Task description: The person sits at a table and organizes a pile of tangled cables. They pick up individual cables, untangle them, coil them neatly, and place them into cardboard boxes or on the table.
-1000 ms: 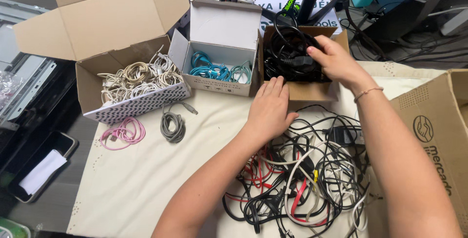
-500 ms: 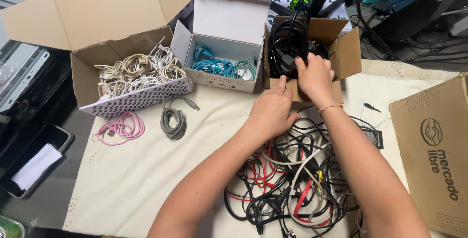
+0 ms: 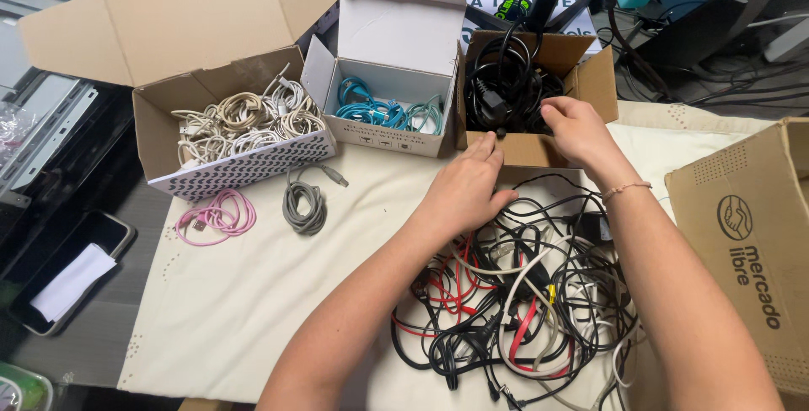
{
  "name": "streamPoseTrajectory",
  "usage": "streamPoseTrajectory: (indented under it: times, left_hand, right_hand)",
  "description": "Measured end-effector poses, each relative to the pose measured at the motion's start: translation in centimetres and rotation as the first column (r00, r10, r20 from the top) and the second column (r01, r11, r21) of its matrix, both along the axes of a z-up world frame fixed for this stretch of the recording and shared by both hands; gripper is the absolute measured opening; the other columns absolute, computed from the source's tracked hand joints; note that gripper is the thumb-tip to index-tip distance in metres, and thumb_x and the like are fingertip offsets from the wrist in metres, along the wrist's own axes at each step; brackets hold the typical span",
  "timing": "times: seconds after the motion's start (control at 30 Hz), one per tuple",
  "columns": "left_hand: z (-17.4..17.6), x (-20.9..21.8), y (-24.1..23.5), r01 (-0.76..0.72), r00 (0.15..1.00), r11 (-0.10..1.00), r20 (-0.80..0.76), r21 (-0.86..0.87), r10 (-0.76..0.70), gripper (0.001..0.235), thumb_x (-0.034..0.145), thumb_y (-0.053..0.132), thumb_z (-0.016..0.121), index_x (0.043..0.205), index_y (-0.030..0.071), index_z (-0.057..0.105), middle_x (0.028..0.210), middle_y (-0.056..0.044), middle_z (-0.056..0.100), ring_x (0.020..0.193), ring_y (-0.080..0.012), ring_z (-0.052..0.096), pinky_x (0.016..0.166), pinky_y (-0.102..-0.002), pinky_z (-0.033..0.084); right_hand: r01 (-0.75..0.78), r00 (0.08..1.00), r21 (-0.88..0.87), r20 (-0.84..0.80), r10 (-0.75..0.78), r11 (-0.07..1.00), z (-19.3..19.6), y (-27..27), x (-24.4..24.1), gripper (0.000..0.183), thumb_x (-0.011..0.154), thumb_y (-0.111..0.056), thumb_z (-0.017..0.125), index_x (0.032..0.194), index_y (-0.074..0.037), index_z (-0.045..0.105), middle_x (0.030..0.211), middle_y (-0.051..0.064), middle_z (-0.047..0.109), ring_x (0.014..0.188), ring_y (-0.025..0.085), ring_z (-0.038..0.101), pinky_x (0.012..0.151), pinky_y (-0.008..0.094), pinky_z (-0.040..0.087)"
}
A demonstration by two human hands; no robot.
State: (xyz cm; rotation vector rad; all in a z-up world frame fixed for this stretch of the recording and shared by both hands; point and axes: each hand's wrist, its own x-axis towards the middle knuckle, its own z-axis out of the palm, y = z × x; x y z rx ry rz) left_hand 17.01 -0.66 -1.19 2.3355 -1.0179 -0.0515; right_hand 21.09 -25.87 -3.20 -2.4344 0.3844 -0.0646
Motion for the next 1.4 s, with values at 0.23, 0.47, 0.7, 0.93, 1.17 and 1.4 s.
streamPoseTrajectory:
  times: [0.23,0.47,0.7,0.93,1.17,1.4]
  left_hand:
    - [1.9,-3.7,5.1,0.018,0.999,0.998,-0.049,-0.053,-0.02,0.062,0.095,0.033,0.067,0.142,-0.006,0.054,0.158,-0.026,0.044,0.146,-0.037,0.045,0.118,-0.046,0.04]
    - [1.0,-9.3,9.6,0.011,1.0,0.958,-0.023,-0.288,-0.018,0.047,0.099,0.031,0.062,0.135,0.001,0.061,0.153,-0.024,0.049,0.143,-0.0378,0.047,0.119,-0.046,0.036]
    - [0.4,-13.2,9.7,-0.092,0.993,0.964,-0.095,-0.251,0.07,0.057,0.088,0.028,0.076,0.137,0.002,0.062,0.153,-0.027,0.049,0.141,-0.0439,0.046,0.116,-0.053,0.04]
    - [-0.5,-14.1,8.5,-0.125,0.989,0.964,0.049,-0.235,0.14,0.057,0.088,0.024,0.078,0.136,0.0,0.062,0.157,-0.03,0.043,0.146,-0.0449,0.041,0.119,-0.051,0.036]
    - [-0.6,-12.9,5.6,-0.092,0.992,0.931,0.05,-0.352,0.117,0.068,0.091,0.025,0.075,0.148,0.0,0.047,0.156,-0.027,0.045,0.146,-0.0424,0.042,0.121,-0.051,0.034]
    - [-2.8,-9.1,2.7,-0.176,0.969,0.979,0.156,-0.099,0.19,0.063,0.086,0.045,0.076,0.136,0.01,0.06,0.146,-0.014,0.057,0.144,-0.0303,0.048,0.126,-0.063,0.012]
  right_hand:
    - [0.015,0.994,0.106,0.103,-0.026,0.994,7.5,3.3,-10.7,0.044,0.102,-0.008,0.052,0.145,-0.003,0.058,0.141,0.022,0.06,0.137,0.042,0.048,0.114,0.056,0.037]
    - [0.163,0.975,0.062,0.145,-0.17,0.985,6.0,4.5,-22.1,0.039,0.099,-0.013,0.051,0.135,-0.006,0.063,0.137,0.011,0.066,0.12,0.024,0.06,0.101,0.039,0.043]
    - [0.174,0.976,-0.079,-0.12,-0.183,0.982,0.0,7.1,-27.9,0.034,0.098,-0.039,0.067,0.124,-0.02,0.076,0.127,0.01,0.072,0.134,0.036,0.056,0.115,0.051,0.04]
    - [0.23,0.923,0.315,0.228,-0.309,0.921,2.5,9.8,-28.1,0.02,0.107,-0.014,0.062,0.119,-0.011,0.077,0.083,0.012,0.074,0.081,0.017,0.067,0.084,0.036,0.054]
    - [-0.179,0.883,0.824,0.376,-0.281,0.538,4.5,11.5,-27.7,0.027,0.107,-0.01,0.051,0.123,0.008,0.064,0.062,-0.001,0.035,0.05,0.007,0.036,0.049,0.023,0.041]
    - [-0.429,0.759,0.81,0.563,-0.327,0.399,8.4,11.5,-27.0,0.029,0.111,-0.02,0.048,0.119,0.006,0.061,0.059,-0.007,0.022,0.046,0.001,0.018,0.039,0.017,0.021]
